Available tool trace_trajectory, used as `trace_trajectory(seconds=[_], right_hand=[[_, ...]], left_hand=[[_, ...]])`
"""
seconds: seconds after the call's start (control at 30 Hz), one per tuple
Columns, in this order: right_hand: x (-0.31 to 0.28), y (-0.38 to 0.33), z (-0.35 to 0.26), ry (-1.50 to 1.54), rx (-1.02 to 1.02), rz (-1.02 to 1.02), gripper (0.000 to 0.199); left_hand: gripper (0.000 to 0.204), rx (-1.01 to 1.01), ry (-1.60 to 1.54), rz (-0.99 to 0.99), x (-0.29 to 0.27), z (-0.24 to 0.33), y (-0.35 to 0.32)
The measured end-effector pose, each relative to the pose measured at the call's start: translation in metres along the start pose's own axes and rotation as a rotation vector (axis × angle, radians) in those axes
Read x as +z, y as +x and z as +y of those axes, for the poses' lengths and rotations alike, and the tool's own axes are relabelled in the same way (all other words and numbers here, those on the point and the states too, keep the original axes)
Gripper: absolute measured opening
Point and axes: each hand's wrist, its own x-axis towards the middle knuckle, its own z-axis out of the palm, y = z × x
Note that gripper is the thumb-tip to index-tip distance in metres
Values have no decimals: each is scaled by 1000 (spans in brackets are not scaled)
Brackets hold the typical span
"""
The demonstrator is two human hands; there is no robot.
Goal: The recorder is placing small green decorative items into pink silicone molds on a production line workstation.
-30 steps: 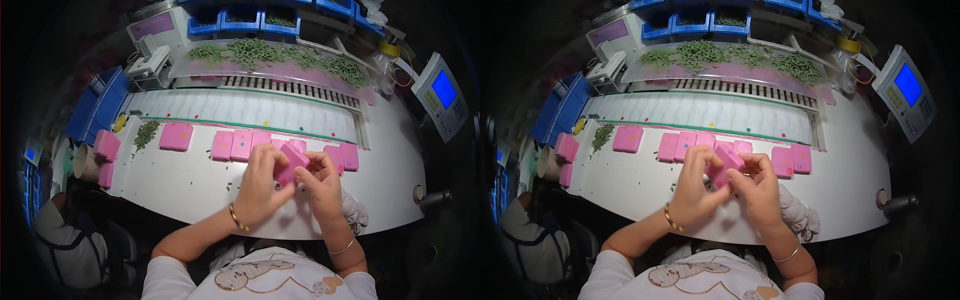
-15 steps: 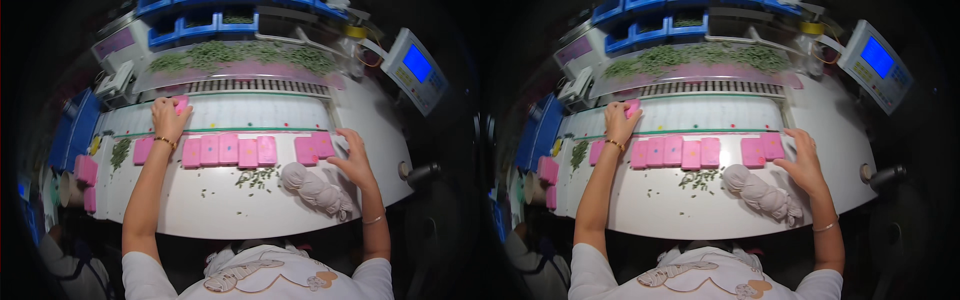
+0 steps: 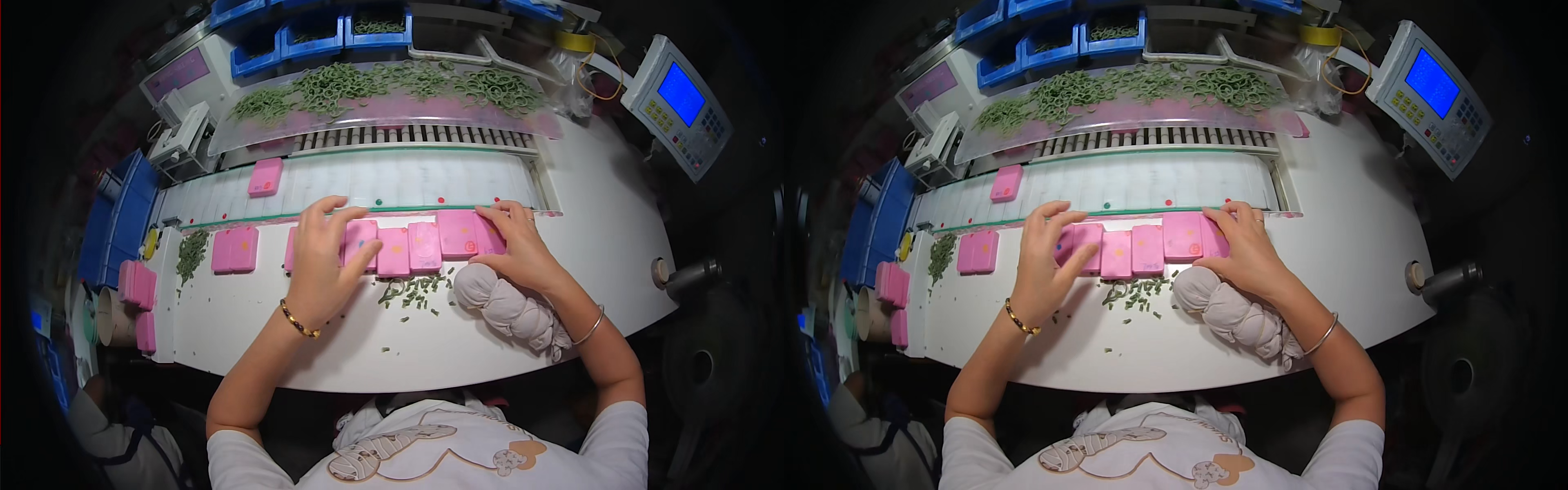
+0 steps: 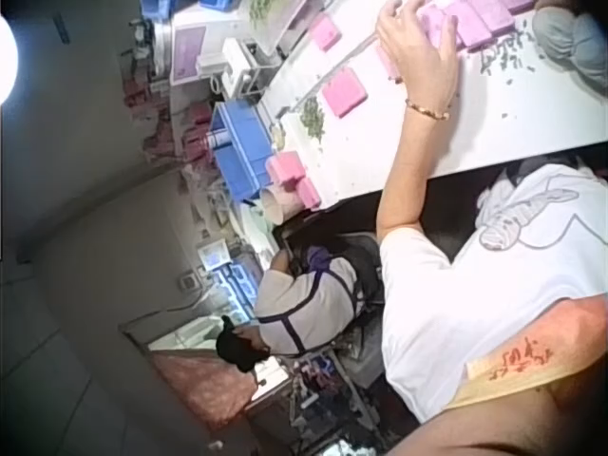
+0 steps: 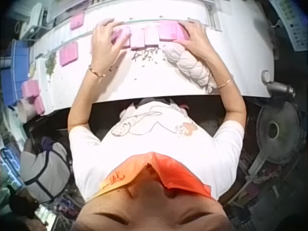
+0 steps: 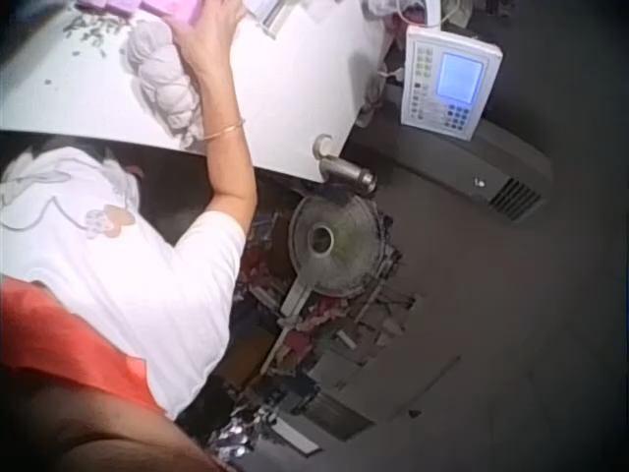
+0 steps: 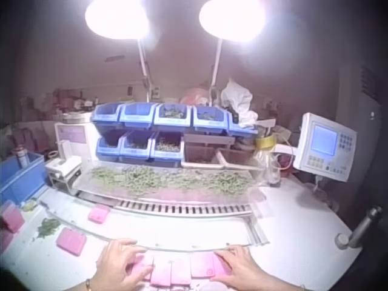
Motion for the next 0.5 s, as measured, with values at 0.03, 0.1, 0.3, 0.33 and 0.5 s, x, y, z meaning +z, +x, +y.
trace_trajectory(seconds=[0.03,0.1,0.3,0.33,0.5], right_hand=[[0,1,2,48,-33,-15,78],[0,5,6,144,-99,-45,80],[-23,2,-15,46,-162,22,68],[-27,1,-21,49,-169,17,68],[-37,-3,-40,-56,-286,255,61]], left_hand=[[38,29,-30,-23,0,5,0],[36,36,-61,-31,3,13,0],[33,106,-234,14,9,35,-5],[33,126,-258,41,7,41,-5],[29,63,-464,-21,8,53,-9]])
